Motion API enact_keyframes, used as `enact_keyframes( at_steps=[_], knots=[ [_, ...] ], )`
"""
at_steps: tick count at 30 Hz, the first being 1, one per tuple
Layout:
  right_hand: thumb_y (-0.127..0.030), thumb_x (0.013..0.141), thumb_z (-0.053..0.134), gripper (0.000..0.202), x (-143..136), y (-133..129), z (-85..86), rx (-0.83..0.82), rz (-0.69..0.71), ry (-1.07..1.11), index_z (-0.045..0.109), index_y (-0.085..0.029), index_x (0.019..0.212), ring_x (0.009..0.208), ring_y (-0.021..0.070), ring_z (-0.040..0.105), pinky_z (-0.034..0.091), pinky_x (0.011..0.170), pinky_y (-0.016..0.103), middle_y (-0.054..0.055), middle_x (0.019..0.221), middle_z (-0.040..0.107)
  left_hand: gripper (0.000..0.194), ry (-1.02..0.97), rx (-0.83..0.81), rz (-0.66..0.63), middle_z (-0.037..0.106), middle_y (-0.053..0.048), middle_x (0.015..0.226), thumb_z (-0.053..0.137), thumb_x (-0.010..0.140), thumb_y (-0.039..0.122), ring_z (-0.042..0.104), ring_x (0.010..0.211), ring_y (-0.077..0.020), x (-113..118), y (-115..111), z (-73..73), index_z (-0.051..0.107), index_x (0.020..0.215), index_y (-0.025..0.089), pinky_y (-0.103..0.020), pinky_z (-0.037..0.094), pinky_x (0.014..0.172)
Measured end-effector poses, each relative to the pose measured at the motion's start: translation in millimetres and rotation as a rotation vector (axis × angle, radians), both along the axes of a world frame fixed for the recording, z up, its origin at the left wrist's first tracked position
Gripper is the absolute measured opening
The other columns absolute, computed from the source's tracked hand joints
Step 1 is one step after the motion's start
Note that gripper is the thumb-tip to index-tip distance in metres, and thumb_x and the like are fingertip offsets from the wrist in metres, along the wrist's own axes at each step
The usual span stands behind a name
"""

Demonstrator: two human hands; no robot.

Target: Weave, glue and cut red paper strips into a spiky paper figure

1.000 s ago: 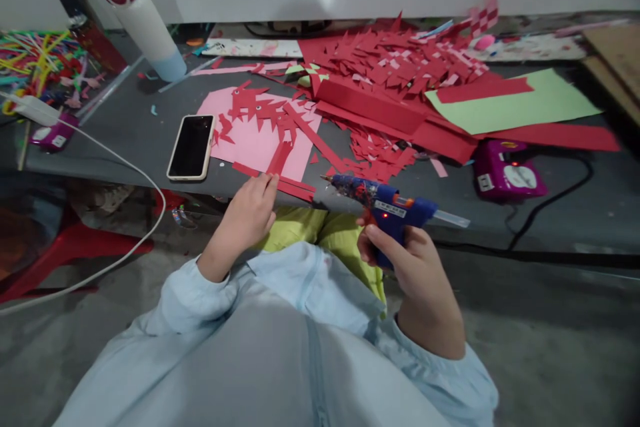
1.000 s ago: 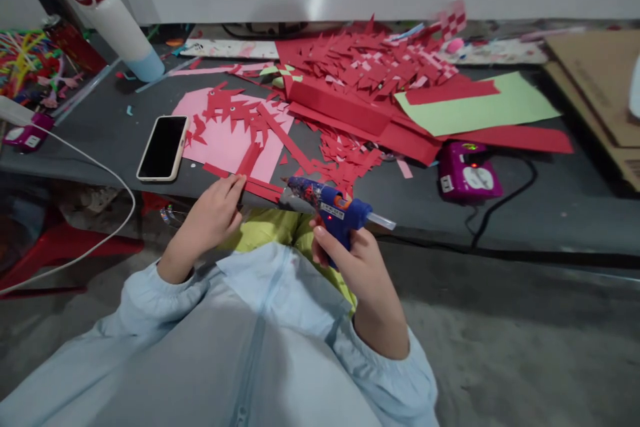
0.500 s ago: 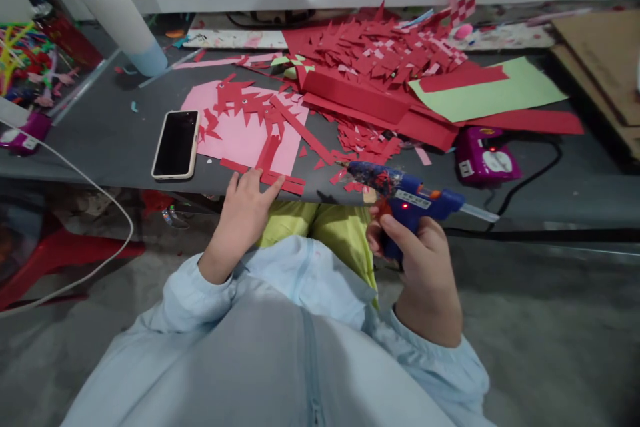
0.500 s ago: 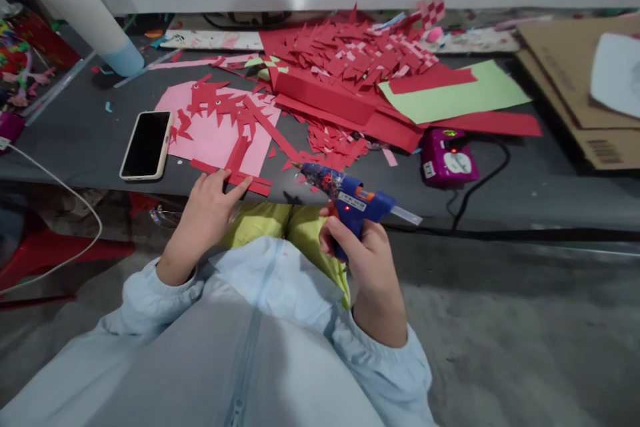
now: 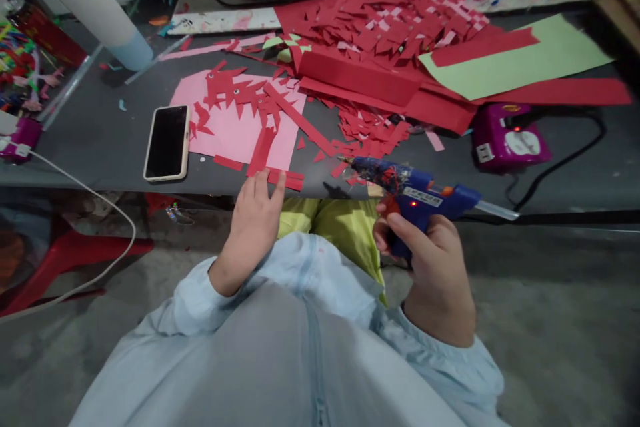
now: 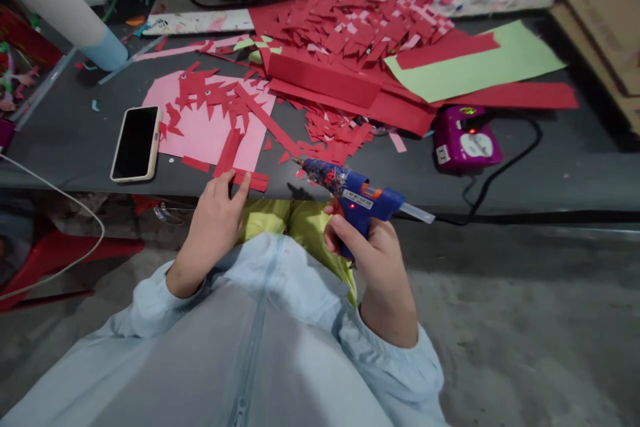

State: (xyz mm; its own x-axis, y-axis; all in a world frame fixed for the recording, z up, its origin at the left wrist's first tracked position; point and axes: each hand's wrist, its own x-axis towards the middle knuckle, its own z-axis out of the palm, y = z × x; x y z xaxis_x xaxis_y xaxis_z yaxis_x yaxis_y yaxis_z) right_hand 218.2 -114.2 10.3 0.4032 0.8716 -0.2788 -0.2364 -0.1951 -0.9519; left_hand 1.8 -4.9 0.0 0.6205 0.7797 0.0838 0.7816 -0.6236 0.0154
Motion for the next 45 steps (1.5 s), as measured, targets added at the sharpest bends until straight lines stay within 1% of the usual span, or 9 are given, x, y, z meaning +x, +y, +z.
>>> enact_keyframes(
  at_steps=[2,4,9,15,21,29,34,39,45],
  knots=[
    [-0.041,0.082,0.076,0.021,-0.6,1.5,-2.4,0.005,0.012,0.006,0.069,-0.022,0.084,0.045,0.0114,0.053,0.038,0.042,0.024,-0.003,0.054,0.06,0.064,0.017,-0.029,-0.061,0.049,-0.021,0.148,0.05,0.088,0.005,0.054,0.128,-0.0347,-1.6,-1.1,3.4,0.047,0.149,0.024,-0.056,0.048,0.106],
    [-0.04,0.082,0.076,0.02,-0.5,3.1,-5.0,0.004,0.033,0.011,0.07,-0.022,0.086,0.046,0.0111,0.053,0.039,0.043,0.024,-0.003,0.055,0.06,0.068,0.026,-0.06,-0.1,0.046,-0.02,0.15,0.052,0.088,0.006,0.052,0.131,-0.0366,-3.3,-0.9,7.0,0.044,0.151,0.028,-0.058,0.045,0.108],
    [-0.04,0.082,0.076,0.021,-0.2,7.0,-8.1,0.015,0.075,0.03,0.068,-0.022,0.092,0.047,0.0113,0.055,0.041,0.043,0.024,-0.003,0.058,0.062,0.063,0.036,-0.069,-0.043,0.05,-0.03,0.145,0.047,0.09,0.009,0.052,0.131,-0.0366,-5.7,3.1,8.2,0.035,0.151,0.0,-0.054,0.046,0.11],
    [-0.042,0.081,0.075,0.024,-3.5,11.7,-4.8,0.001,0.094,0.015,0.066,-0.021,0.089,0.044,0.0116,0.055,0.041,0.041,0.023,-0.003,0.055,0.06,0.065,0.05,-0.121,-0.096,0.044,-0.023,0.151,0.051,0.09,0.008,0.053,0.129,-0.0368,-4.7,1.7,13.8,0.042,0.152,0.026,-0.056,0.048,0.105],
    [-0.044,0.082,0.073,0.025,-5.3,14.8,-4.7,-0.019,0.113,0.0,0.067,-0.021,0.089,0.044,0.0115,0.054,0.038,0.04,0.023,-0.003,0.053,0.06,0.065,0.04,-0.102,-0.056,0.047,-0.03,0.147,0.049,0.09,0.01,0.052,0.129,-0.0372,-3.6,0.7,14.6,0.036,0.153,0.004,-0.054,0.046,0.109],
    [-0.046,0.082,0.071,0.027,-6.6,17.8,-4.4,0.015,0.143,0.029,0.064,-0.021,0.091,0.041,0.0115,0.051,0.033,0.038,0.023,-0.005,0.051,0.056,0.051,-0.122,-0.064,-0.029,0.06,-0.02,0.136,0.045,0.094,0.016,0.053,0.127,-0.0318,-9.7,8.8,17.5,0.05,0.144,0.007,-0.055,0.037,0.117],
    [-0.045,0.082,0.071,0.027,-5.0,15.1,-0.3,0.036,0.079,0.036,0.064,-0.022,0.093,0.042,0.011,0.049,0.032,0.04,0.024,-0.005,0.052,0.055,0.043,-0.234,-0.061,-0.036,0.065,-0.015,0.13,0.043,0.097,0.017,0.058,0.117,-0.0283,-5.9,7.4,21.6,0.058,0.137,0.012,-0.047,0.049,0.103],
    [-0.05,0.08,0.07,0.031,-3.2,11.7,6.8,0.019,0.046,0.036,0.064,-0.022,0.091,0.042,0.0111,0.046,0.028,0.038,0.025,-0.004,0.051,0.053,0.036,-0.408,-0.123,-0.144,0.072,-0.009,0.113,0.044,0.098,0.016,0.065,0.103,-0.0206,9.0,-2.4,16.7,0.064,0.128,0.013,-0.035,0.053,0.095],
    [-0.051,0.079,0.07,0.032,-4.0,10.1,11.1,0.035,0.061,0.047,0.064,-0.022,0.09,0.04,0.0114,0.045,0.029,0.038,0.026,-0.004,0.05,0.054,0.044,-0.448,-0.323,-0.332,0.075,-0.006,0.097,0.046,0.102,0.027,0.069,0.09,-0.0178,41.3,-14.2,7.8,0.05,0.143,0.013,-0.031,0.055,0.084]
  ],
)
